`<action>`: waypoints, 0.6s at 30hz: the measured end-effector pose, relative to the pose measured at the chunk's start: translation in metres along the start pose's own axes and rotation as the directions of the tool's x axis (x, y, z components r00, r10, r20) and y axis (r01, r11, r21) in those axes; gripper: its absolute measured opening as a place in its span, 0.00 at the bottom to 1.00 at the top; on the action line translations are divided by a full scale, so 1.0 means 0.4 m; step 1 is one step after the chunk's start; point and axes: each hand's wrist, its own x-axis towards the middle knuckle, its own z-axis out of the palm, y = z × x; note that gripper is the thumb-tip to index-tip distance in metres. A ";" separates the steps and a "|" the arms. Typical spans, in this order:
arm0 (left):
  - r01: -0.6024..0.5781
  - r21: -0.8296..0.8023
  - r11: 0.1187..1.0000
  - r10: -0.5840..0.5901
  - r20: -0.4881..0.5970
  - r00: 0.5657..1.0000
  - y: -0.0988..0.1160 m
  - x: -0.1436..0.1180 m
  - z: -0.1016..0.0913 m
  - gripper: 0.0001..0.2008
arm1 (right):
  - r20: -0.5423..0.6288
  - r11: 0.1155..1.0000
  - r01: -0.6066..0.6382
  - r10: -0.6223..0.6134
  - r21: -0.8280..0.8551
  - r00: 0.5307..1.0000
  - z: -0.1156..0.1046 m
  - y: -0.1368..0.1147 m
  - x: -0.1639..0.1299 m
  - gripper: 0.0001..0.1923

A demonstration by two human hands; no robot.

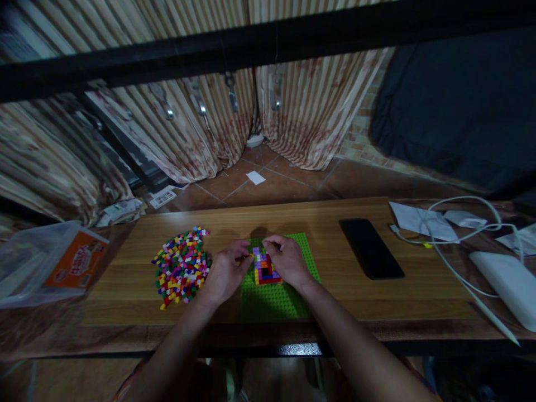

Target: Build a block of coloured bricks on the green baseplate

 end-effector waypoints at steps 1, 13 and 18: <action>-0.009 0.005 1.000 0.009 -0.004 1.000 0.001 0.000 0.000 0.15 | -0.001 1.000 0.001 -0.001 -0.007 1.000 0.000 -0.001 0.000 0.14; -0.042 0.020 0.999 0.043 -0.015 0.999 -0.004 0.002 0.010 0.14 | 0.028 0.999 0.012 -0.011 -0.034 1.000 -0.003 -0.004 -0.002 0.14; -0.030 0.021 0.999 0.030 0.001 1.000 -0.001 0.001 0.013 0.13 | 0.024 1.000 0.014 -0.014 -0.028 1.000 -0.001 0.001 0.000 0.14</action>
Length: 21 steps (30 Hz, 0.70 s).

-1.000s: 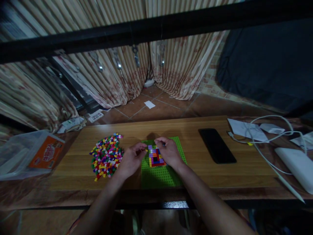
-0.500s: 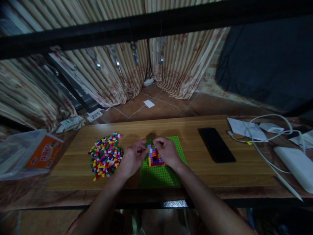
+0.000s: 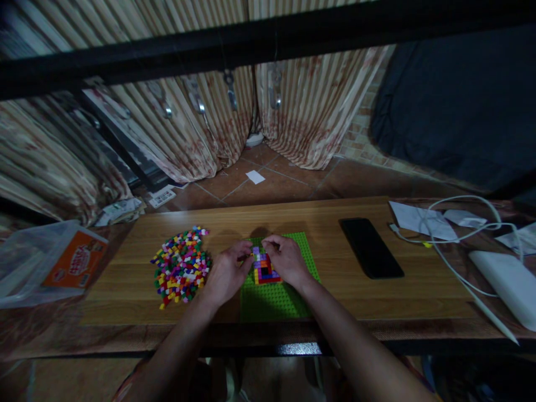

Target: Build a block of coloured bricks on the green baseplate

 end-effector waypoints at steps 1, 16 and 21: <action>0.005 -0.004 1.000 -0.005 0.003 1.000 0.002 -0.001 0.000 0.13 | 0.000 1.000 0.002 -0.002 0.002 1.000 0.000 0.001 0.000 0.14; 0.218 -0.659 0.720 -0.233 0.066 0.970 0.006 0.014 -0.022 0.07 | 0.049 0.838 0.478 -0.484 -0.262 0.874 0.000 -0.051 -0.039 0.08; 0.287 -0.756 0.588 -0.283 0.140 0.949 0.024 0.013 -0.033 0.10 | 0.042 0.795 0.543 -0.553 -0.270 0.832 -0.003 -0.045 -0.040 0.07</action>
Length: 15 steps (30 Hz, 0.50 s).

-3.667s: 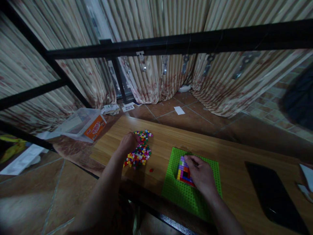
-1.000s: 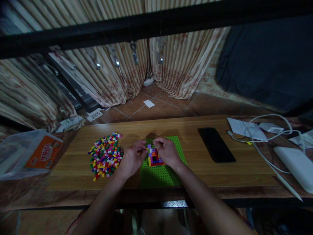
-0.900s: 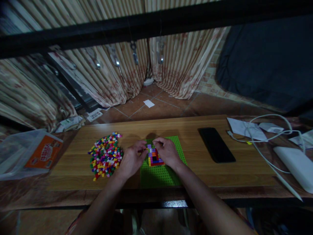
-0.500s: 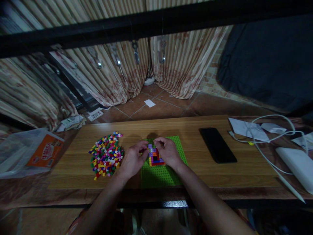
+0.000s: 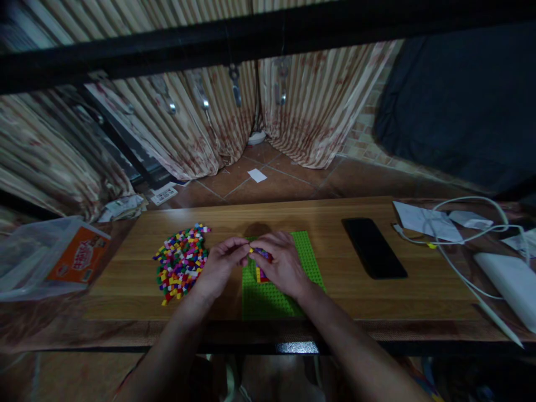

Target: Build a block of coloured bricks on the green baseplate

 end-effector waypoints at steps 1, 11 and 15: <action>0.004 -0.013 1.000 -0.004 0.003 1.000 0.002 -0.001 0.001 0.10 | -0.009 1.000 0.008 -0.008 0.004 1.000 -0.002 0.000 0.001 0.07; -0.035 0.065 0.997 0.031 0.054 0.998 0.002 0.000 0.010 0.14 | 0.006 0.999 -0.049 0.049 0.023 0.999 -0.020 -0.022 0.009 0.08; -0.028 0.134 0.991 0.031 -0.020 0.999 -0.010 0.005 0.005 0.13 | -0.026 0.985 -0.159 0.161 0.059 0.987 -0.027 0.020 0.012 0.09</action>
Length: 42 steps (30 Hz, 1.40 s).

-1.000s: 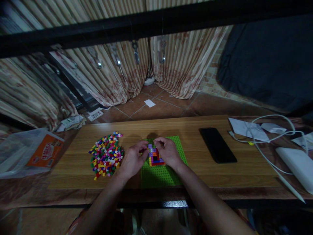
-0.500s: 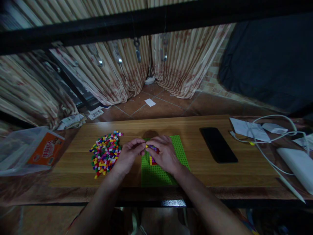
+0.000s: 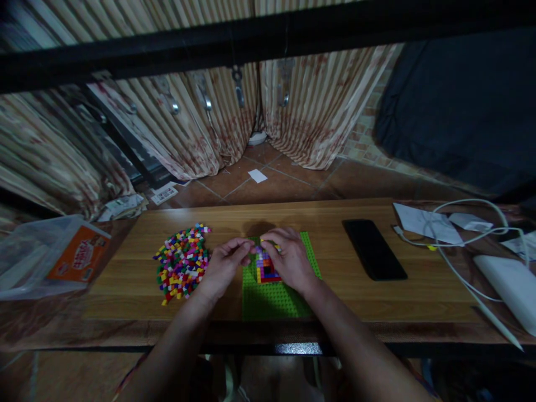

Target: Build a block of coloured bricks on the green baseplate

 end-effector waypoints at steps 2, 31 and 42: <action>0.002 0.060 0.998 0.001 -0.052 0.999 -0.015 0.006 -0.008 0.12 | -0.022 0.993 -0.100 0.102 0.057 0.995 -0.002 0.029 0.006 0.10; -0.028 0.451 0.892 0.025 0.014 1.000 -0.006 -0.016 0.015 0.13 | 0.252 0.898 -0.378 0.321 0.227 0.913 0.019 0.069 0.014 0.09; -0.041 0.492 0.870 0.049 -0.004 0.999 -0.033 -0.007 0.026 0.11 | 0.354 0.870 -0.441 0.350 0.219 0.867 0.009 0.065 0.019 0.12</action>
